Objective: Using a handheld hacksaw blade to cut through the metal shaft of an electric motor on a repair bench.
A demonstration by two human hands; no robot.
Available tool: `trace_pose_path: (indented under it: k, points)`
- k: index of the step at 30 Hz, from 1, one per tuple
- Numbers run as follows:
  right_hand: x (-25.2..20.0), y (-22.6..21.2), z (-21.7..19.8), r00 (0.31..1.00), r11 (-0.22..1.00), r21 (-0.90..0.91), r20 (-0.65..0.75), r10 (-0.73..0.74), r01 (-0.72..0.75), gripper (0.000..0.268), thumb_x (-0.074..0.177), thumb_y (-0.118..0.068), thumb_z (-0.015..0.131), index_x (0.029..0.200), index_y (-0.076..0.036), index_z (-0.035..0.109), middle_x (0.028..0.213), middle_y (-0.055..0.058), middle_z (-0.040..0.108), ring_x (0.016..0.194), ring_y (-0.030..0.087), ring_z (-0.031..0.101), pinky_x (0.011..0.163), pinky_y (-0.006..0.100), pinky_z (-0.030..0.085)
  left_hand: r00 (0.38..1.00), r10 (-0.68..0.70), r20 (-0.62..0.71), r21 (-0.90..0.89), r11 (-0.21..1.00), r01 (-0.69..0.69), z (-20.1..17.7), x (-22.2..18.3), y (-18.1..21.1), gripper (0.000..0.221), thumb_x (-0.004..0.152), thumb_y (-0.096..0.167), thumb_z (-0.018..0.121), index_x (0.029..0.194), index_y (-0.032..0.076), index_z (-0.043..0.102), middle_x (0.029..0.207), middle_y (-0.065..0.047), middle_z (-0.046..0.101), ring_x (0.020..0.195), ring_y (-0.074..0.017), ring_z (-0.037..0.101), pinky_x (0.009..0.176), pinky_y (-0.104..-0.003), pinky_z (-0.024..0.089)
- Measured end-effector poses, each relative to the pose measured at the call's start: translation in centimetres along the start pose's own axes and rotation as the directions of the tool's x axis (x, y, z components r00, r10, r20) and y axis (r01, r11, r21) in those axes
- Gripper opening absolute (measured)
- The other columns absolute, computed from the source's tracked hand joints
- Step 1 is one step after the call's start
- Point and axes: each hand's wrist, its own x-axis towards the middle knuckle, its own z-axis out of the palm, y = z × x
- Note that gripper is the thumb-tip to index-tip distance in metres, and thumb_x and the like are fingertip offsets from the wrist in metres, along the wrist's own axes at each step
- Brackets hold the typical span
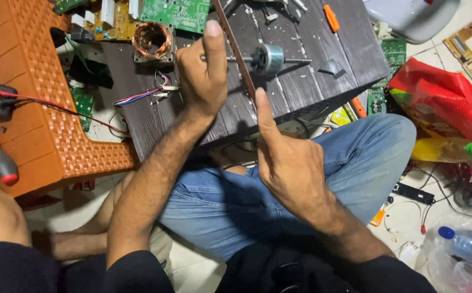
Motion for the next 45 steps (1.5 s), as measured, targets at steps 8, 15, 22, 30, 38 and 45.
trace_pose_path:
  k: [8,15,22,30,38,45]
  points:
    - [0.9,-0.4,0.7,1.000,1.000,0.015,0.014,-0.018,0.018,0.075,0.093,-0.003,0.063,0.161,-0.005,0.030,0.061,0.007,0.065,0.042,0.022,0.057,0.041,0.040,0.043,0.998,0.051,0.038,0.051,0.997,-0.053,-1.2,-0.5,1.4,0.058,0.110,0.041,0.031,0.057,0.017,0.034,0.047,0.006,0.028,0.038,-0.0102,0.023,0.037,-0.030,0.019]
    - [-1.4,0.6,1.2,0.999,0.999,-0.041,0.044,-0.026,0.028,0.074,0.093,-0.004,0.065,0.160,-0.008,0.035,0.057,0.003,0.059,0.038,0.017,0.047,0.039,0.037,0.035,0.973,-0.189,0.134,0.129,0.977,0.172,-2.4,-4.0,4.7,0.058,0.110,0.040,0.032,0.060,0.014,0.042,0.048,0.005,0.034,0.037,-0.0095,0.025,0.036,-0.029,0.018]
    - [-1.4,0.4,1.5,0.999,0.999,-0.048,0.045,-0.019,0.021,0.072,0.093,-0.004,0.066,0.160,-0.008,0.038,0.056,0.006,0.058,0.038,0.021,0.048,0.040,0.039,0.036,0.930,-0.357,0.085,0.336,0.889,0.311,-2.6,-4.5,7.6,0.063,0.105,0.048,0.030,0.062,0.011,0.056,0.046,0.003,0.046,0.035,-0.0113,0.039,0.034,-0.031,0.026]
    - [-3.6,1.1,0.8,0.998,0.998,-0.036,0.057,-0.041,0.043,0.072,0.090,0.001,0.066,0.158,-0.006,0.043,0.057,0.004,0.057,0.039,0.018,0.043,0.043,0.037,0.035,0.913,-0.406,0.050,0.281,0.883,0.377,-2.8,-4.0,8.1,0.065,0.103,0.049,0.032,0.064,0.005,0.058,0.045,-0.003,0.049,0.040,-0.0150,0.045,0.040,-0.036,0.036]
    - [0.9,0.9,2.2,0.997,0.994,-0.080,0.027,-0.078,0.079,0.071,0.094,-0.001,0.063,0.160,-0.007,0.038,0.058,0.003,0.058,0.041,0.018,0.047,0.041,0.037,0.034,0.909,-0.399,0.121,0.347,0.875,0.338,-3.2,-3.9,8.3,0.058,0.103,0.045,0.035,0.074,0.008,0.067,0.050,-0.001,0.056,0.039,-0.0152,0.051,0.037,-0.035,0.035]
    - [-3.3,1.4,0.2,0.997,1.000,0.002,0.077,-0.026,0.026,0.068,0.091,0.005,0.065,0.155,-0.005,0.046,0.056,0.005,0.054,0.041,0.019,0.042,0.045,0.038,0.036,0.919,-0.382,0.093,0.291,0.894,0.342,-3.1,-3.6,7.7,0.061,0.104,0.045,0.034,0.064,0.009,0.062,0.044,0.004,0.046,0.034,-0.0101,0.040,0.034,-0.030,0.025]
